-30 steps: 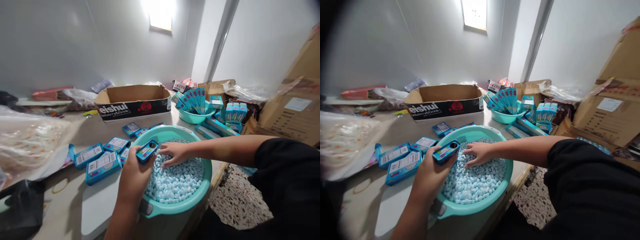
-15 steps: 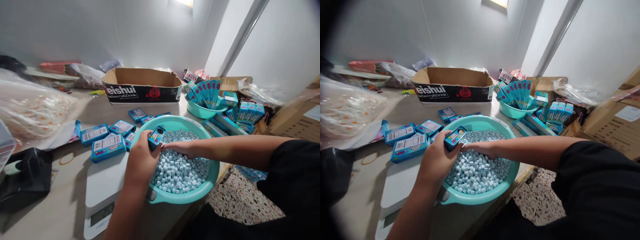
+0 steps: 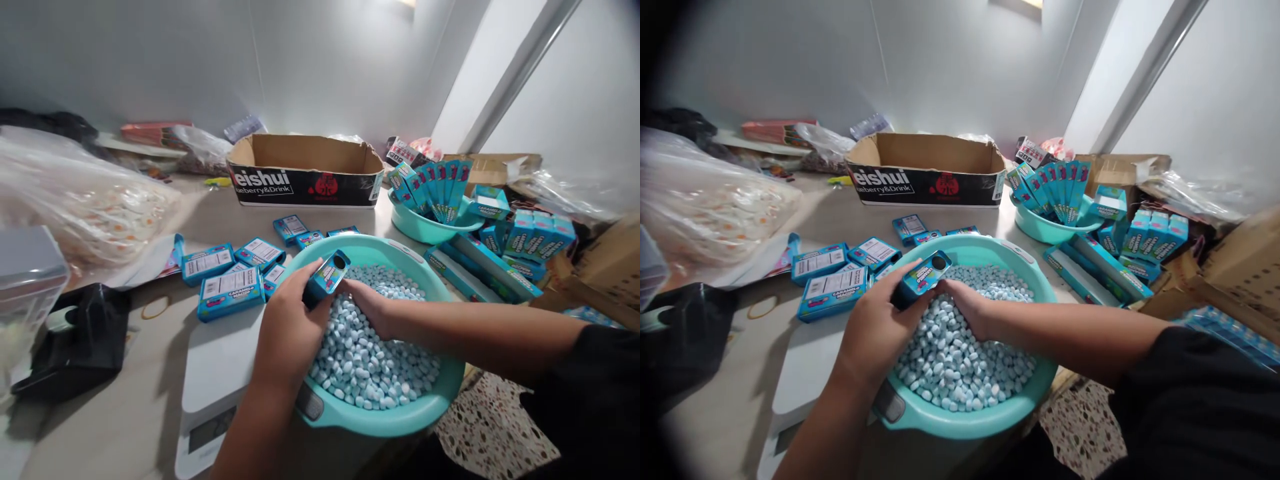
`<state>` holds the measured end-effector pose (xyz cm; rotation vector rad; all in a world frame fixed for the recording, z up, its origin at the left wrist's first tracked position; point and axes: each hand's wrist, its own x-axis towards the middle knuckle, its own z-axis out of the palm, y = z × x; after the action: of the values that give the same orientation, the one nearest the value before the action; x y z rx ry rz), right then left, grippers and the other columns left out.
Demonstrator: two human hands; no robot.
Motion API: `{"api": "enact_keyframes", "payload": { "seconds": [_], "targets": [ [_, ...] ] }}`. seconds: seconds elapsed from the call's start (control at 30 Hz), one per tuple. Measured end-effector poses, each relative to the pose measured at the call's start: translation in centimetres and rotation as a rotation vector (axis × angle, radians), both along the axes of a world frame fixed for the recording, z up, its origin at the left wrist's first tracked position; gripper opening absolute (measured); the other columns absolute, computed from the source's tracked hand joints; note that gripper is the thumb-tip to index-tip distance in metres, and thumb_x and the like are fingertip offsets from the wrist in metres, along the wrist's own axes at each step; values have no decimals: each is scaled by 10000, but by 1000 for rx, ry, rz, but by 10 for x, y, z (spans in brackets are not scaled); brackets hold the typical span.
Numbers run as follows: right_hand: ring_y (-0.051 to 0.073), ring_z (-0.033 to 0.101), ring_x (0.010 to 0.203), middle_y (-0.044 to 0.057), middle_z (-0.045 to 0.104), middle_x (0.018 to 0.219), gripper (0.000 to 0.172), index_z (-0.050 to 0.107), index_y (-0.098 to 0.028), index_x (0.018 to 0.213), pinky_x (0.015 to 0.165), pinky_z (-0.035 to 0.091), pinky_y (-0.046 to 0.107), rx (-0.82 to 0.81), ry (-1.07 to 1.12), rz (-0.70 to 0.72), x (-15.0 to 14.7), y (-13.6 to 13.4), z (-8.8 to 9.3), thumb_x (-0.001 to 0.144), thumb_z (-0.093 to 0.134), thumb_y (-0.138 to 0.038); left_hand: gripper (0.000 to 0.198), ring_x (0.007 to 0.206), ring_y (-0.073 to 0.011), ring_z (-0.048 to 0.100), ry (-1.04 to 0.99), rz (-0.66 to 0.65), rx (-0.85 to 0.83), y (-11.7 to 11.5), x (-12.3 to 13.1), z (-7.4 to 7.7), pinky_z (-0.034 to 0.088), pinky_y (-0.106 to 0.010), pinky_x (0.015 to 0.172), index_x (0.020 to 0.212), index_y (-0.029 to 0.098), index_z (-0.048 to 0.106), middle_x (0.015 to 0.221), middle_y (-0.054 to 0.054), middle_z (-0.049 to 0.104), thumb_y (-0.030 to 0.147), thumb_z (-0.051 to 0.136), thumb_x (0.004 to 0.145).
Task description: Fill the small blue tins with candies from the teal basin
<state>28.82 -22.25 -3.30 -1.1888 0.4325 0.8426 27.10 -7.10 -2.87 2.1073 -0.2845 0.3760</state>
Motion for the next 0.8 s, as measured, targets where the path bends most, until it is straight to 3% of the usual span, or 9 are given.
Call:
{"api": "enact_keyframes", "payload": {
  "seconds": [0.1,0.23,0.47,0.63,0.8],
  "targets": [
    [172,621,539,55,676,671,326,643,-158,904,528,526,273,74,84,-106,9,-4,13,834,455,-416,420,1160,-278,643,26,16,-67,2,1,2,500,-464,1032,1273,231,640,1241,-75,698,325,685,866],
    [138,588,490,50,651,651,159,573,-153,844,424,459,194,191,-47,-306,21,-13,28,814,469,-270,408,1115,-295,656,59,12,-87,2,-1,6,508,-487,1000,1243,212,653,1190,-92,712,356,683,861],
    [116,560,524,25,620,679,110,533,-187,832,420,441,163,405,-213,-490,25,-34,53,760,525,-270,397,945,-255,680,65,-3,-40,1,-5,10,555,-454,901,1232,186,650,1136,-104,714,297,672,851],
    [93,532,546,2,589,678,93,515,-195,794,451,452,154,540,-386,-629,35,-33,77,742,521,-272,395,1056,-246,667,-33,-130,-28,1,-8,8,551,-419,952,1252,196,636,1183,-89,706,260,661,863],
    [84,537,562,-28,589,670,106,508,-210,819,491,452,162,579,-487,-618,37,-19,86,740,511,-280,408,1157,-242,640,-101,-211,-22,1,-9,7,501,-412,1058,1260,164,630,1243,-91,693,213,655,855]
  ]
}}
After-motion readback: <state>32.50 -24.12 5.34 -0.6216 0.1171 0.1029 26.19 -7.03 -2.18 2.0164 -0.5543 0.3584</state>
